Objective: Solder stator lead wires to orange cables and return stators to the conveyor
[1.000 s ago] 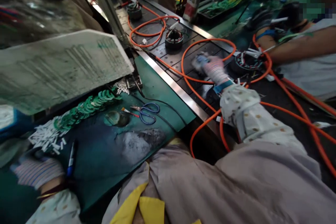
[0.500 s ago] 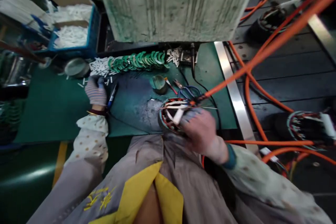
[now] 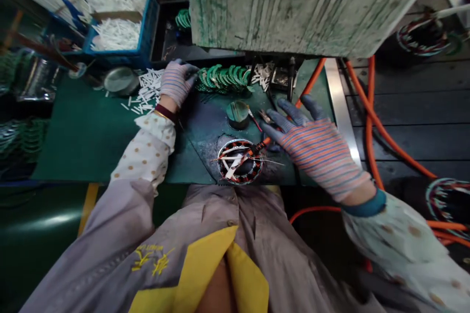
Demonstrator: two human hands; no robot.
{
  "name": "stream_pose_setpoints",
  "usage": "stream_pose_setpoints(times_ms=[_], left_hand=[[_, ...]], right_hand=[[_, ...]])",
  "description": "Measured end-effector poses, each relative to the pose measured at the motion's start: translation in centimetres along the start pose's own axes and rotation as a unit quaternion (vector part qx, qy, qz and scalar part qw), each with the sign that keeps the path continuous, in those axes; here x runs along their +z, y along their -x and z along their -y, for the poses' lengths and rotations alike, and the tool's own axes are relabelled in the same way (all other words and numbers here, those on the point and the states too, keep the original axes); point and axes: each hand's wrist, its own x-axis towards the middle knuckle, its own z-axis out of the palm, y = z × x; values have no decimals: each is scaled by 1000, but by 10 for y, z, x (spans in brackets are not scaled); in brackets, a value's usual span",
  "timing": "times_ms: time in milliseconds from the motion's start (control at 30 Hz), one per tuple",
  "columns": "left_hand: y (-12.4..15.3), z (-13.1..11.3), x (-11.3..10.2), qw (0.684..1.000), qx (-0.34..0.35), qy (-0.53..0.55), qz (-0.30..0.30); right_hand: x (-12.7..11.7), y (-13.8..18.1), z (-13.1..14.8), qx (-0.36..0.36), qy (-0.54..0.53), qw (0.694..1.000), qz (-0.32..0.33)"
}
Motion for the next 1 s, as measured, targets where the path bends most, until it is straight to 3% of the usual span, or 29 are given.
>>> stream_pose_setpoints(times_ms=[100,200,300,367,400,533,600,700,833,933,1000], left_hand=[[-25,0,22,998,-13,-16,-51],[-27,3,22,995,-21,-20,-98],[4,3,-3,989,18,-13,-149],[38,-8,-25,977,47,-1,-209],[54,-18,-34,975,70,0,-209],[90,-79,-43,970,243,6,-10],[85,-105,-40,953,291,22,78],[71,-122,-46,924,344,16,167],[79,-126,-76,905,379,24,192],[112,-139,-104,929,338,32,150],[135,-154,-118,927,327,22,181]], right_hand=[[13,-19,-23,10,47,999,8],[27,-21,-34,18,70,997,11],[40,-14,-37,6,110,994,8],[47,-7,-34,6,135,991,9],[51,-4,-32,15,141,990,12],[55,9,-21,78,121,989,31],[52,13,-17,95,105,989,37],[48,16,-15,93,101,989,46],[45,16,-12,93,104,989,48],[34,8,-8,94,91,990,55],[22,0,-7,93,89,990,61]])
